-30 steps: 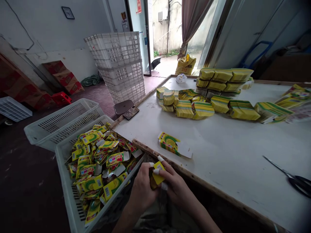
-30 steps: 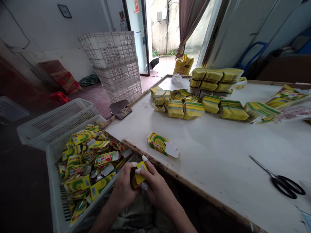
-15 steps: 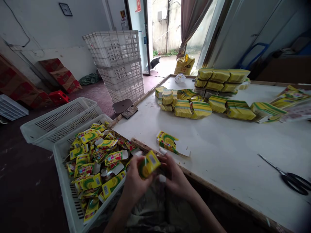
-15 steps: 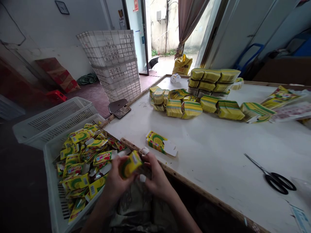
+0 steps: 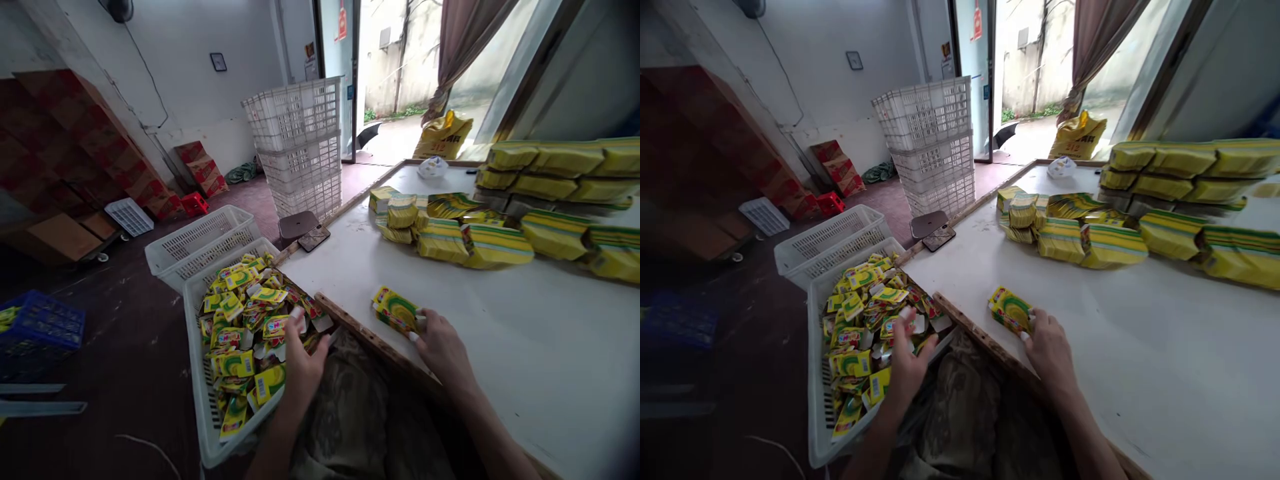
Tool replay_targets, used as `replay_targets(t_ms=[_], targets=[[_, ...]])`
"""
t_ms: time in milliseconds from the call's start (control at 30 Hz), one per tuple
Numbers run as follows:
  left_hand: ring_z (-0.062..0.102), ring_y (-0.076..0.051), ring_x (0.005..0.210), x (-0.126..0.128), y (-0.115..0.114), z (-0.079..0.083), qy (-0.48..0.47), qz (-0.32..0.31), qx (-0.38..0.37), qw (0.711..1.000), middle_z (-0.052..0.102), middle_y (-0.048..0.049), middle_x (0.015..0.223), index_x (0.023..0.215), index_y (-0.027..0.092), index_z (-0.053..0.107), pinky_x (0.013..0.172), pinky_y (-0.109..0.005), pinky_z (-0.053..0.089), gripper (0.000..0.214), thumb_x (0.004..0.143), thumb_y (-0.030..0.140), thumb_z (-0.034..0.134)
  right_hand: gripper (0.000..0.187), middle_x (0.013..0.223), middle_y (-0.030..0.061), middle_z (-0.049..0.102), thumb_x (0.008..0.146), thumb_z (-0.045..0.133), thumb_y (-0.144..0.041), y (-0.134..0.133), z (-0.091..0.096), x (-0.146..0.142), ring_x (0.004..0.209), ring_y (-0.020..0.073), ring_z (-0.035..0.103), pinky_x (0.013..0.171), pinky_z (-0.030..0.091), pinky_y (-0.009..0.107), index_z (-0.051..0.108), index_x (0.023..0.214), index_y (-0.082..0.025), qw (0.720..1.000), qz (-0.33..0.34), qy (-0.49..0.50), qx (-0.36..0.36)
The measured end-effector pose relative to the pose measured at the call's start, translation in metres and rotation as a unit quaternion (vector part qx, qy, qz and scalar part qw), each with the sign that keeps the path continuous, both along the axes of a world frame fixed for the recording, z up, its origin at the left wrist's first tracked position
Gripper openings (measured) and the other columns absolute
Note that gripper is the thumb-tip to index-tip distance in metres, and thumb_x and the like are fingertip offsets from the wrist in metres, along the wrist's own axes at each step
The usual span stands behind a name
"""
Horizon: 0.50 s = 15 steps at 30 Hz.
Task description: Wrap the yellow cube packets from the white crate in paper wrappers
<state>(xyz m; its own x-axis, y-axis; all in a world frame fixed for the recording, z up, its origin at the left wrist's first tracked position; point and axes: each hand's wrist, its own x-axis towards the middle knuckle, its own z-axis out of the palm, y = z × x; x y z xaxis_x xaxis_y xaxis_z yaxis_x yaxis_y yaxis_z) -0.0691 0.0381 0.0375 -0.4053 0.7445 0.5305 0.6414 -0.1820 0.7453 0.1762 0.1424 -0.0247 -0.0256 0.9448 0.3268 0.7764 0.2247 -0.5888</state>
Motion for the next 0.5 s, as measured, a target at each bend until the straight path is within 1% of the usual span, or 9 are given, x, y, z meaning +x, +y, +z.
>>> replay_targets(t_ms=[67,100,167,233,300,367,400,467,500], targets=[[0.048,-0.027,0.126,0.018,-0.010,-0.019,-0.065,-0.080,-0.067,0.992,0.050,-0.0153,0.135,0.132,0.021,0.036,0.105,-0.048,0.041,0.058,0.083,0.035,0.063,0.044,0.093,0.0136,0.060,0.074,0.050,-0.017,-0.004,0.001,0.000,0.086,0.0309,0.059,0.078,0.050,0.044,0.048,0.118,-0.010,0.999,-0.018,0.039,0.000],[0.046,-0.027,0.128,0.025,-0.014,-0.024,-0.100,-0.118,-0.091,0.984,0.049,-0.0156,0.137,0.133,0.021,0.035,0.105,-0.047,0.041,0.061,0.082,0.038,0.065,0.044,0.090,0.0100,0.059,0.075,0.051,-0.019,-0.008,0.003,0.000,0.083,0.0287,0.060,0.075,0.050,0.042,0.046,0.118,-0.013,0.997,-0.027,0.077,-0.002],[0.042,-0.028,0.131,0.034,-0.019,-0.026,-0.173,-0.194,-0.114,0.959,0.046,-0.0168,0.140,0.136,0.021,0.033,0.106,-0.046,0.039,0.074,0.077,0.049,0.069,0.047,0.086,0.0041,0.057,0.075,0.055,-0.024,-0.022,0.010,-0.004,0.075,0.0244,0.060,0.071,0.050,0.039,0.042,0.119,-0.020,0.983,-0.022,0.183,-0.008],[0.040,-0.030,0.133,0.044,-0.019,-0.021,-0.253,-0.261,-0.090,0.927,0.043,-0.0174,0.142,0.137,0.021,0.033,0.106,-0.045,0.040,0.088,0.069,0.062,0.070,0.051,0.086,0.0015,0.055,0.075,0.061,-0.030,-0.044,0.020,-0.014,0.073,0.0213,0.060,0.069,0.050,0.036,0.038,0.121,-0.024,0.952,0.042,0.301,-0.025],[0.045,-0.031,0.129,0.056,-0.014,-0.011,-0.348,-0.302,-0.051,0.886,0.049,-0.0163,0.136,0.131,0.020,0.040,0.102,-0.044,0.043,0.089,0.063,0.072,0.067,0.053,0.089,0.0007,0.053,0.078,0.062,-0.032,-0.072,0.033,-0.028,0.073,0.0189,0.060,0.067,0.050,0.033,0.035,0.123,-0.027,0.897,0.169,0.404,-0.068],[0.055,-0.030,0.115,0.068,-0.009,-0.001,-0.427,-0.293,-0.028,0.855,0.060,-0.0140,0.115,0.116,0.019,0.051,0.091,-0.042,0.050,0.076,0.067,0.077,0.057,0.052,0.092,0.0007,0.055,0.078,0.066,-0.031,-0.099,0.044,-0.043,0.078,0.0176,0.060,0.069,0.050,0.031,0.036,0.121,-0.028,0.825,0.283,0.470,-0.138],[0.059,-0.028,0.104,0.073,-0.007,0.003,-0.446,-0.272,-0.020,0.852,0.062,-0.0118,0.101,0.106,0.019,0.055,0.084,-0.040,0.052,0.069,0.071,0.077,0.050,0.051,0.093,0.0003,0.056,0.079,0.066,-0.030,-0.110,0.049,-0.049,0.079,0.0171,0.059,0.071,0.049,0.030,0.036,0.121,-0.029,0.789,0.317,0.497,-0.172],[0.059,-0.021,0.082,0.081,-0.005,0.007,-0.442,-0.219,0.003,0.870,0.056,-0.0057,0.080,0.087,0.020,0.055,0.073,-0.034,0.052,0.056,0.077,0.074,0.044,0.052,0.091,-0.0007,0.057,0.078,0.070,-0.029,-0.125,0.054,-0.058,0.079,0.0163,0.057,0.069,0.046,0.028,0.038,0.119,-0.029,0.754,0.349,0.516,-0.208],[0.055,-0.018,0.074,0.082,-0.006,0.007,-0.430,-0.198,0.017,0.881,0.051,-0.0027,0.075,0.081,0.021,0.052,0.070,-0.031,0.050,0.051,0.078,0.071,0.045,0.053,0.089,-0.0014,0.058,0.076,0.072,-0.029,-0.128,0.054,-0.059,0.078,0.0163,0.056,0.068,0.045,0.027,0.039,0.117,-0.028,0.751,0.353,0.516,-0.212]])
